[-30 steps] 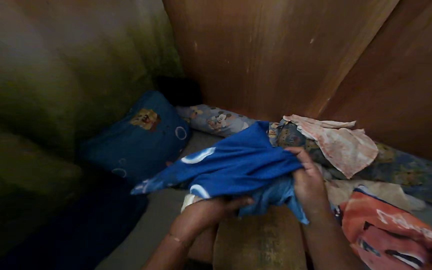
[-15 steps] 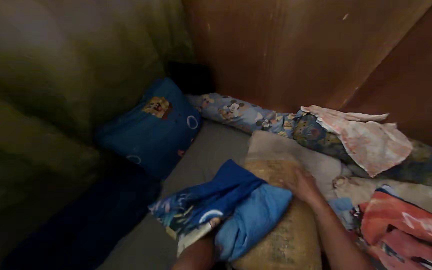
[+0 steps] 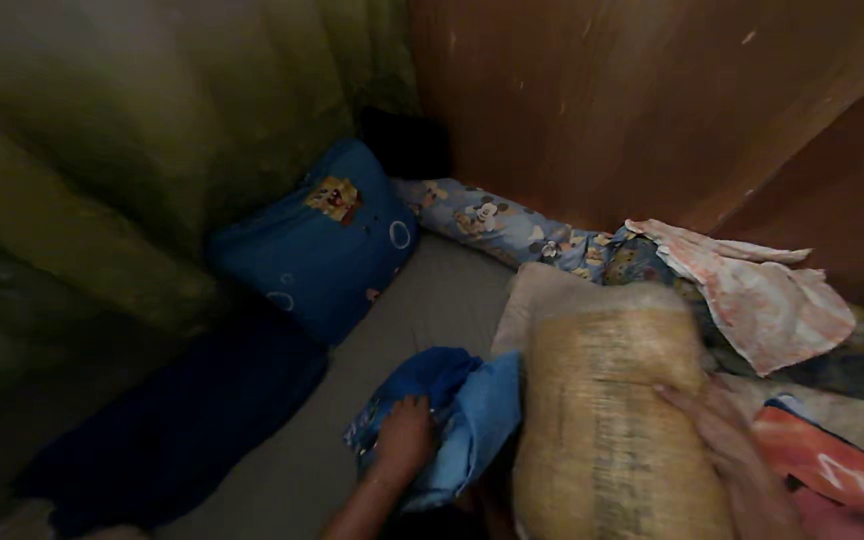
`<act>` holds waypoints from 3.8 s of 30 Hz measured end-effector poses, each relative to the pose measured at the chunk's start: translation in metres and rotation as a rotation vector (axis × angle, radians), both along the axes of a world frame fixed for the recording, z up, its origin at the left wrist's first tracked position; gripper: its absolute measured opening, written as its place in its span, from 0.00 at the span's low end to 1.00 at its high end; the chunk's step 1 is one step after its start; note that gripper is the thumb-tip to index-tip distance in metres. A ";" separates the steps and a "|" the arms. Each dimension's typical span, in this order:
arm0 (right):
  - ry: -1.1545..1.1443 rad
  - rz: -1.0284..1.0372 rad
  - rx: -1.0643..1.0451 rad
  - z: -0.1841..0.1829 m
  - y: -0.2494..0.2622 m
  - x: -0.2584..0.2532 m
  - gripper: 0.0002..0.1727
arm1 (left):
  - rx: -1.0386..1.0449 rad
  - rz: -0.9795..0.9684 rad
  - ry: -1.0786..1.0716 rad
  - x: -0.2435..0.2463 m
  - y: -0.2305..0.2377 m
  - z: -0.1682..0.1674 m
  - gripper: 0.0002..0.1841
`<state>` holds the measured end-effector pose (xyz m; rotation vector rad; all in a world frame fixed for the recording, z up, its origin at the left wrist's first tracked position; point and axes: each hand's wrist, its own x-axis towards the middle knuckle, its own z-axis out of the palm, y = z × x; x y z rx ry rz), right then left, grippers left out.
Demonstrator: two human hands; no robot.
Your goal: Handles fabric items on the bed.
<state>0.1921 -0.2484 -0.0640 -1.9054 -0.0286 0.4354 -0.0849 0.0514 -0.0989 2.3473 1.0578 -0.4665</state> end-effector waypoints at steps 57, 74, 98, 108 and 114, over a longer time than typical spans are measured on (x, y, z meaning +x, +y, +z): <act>-0.018 0.246 0.330 -0.013 0.105 -0.033 0.23 | -0.333 0.072 -1.060 -0.055 -0.035 0.037 0.14; 0.899 0.244 0.700 -0.071 0.076 -0.174 0.43 | -0.183 0.539 -0.949 -0.076 -0.061 -0.009 0.21; -0.879 0.935 0.432 0.038 0.142 -0.075 0.71 | -0.474 0.111 -1.606 -0.038 -0.006 0.179 0.12; -0.563 0.617 0.756 0.080 0.130 -0.067 0.10 | 0.087 0.008 -1.688 -0.019 0.011 0.193 0.25; -0.289 0.880 0.902 0.154 0.144 -0.034 0.15 | 0.787 -0.209 -1.392 -0.075 0.037 0.154 0.15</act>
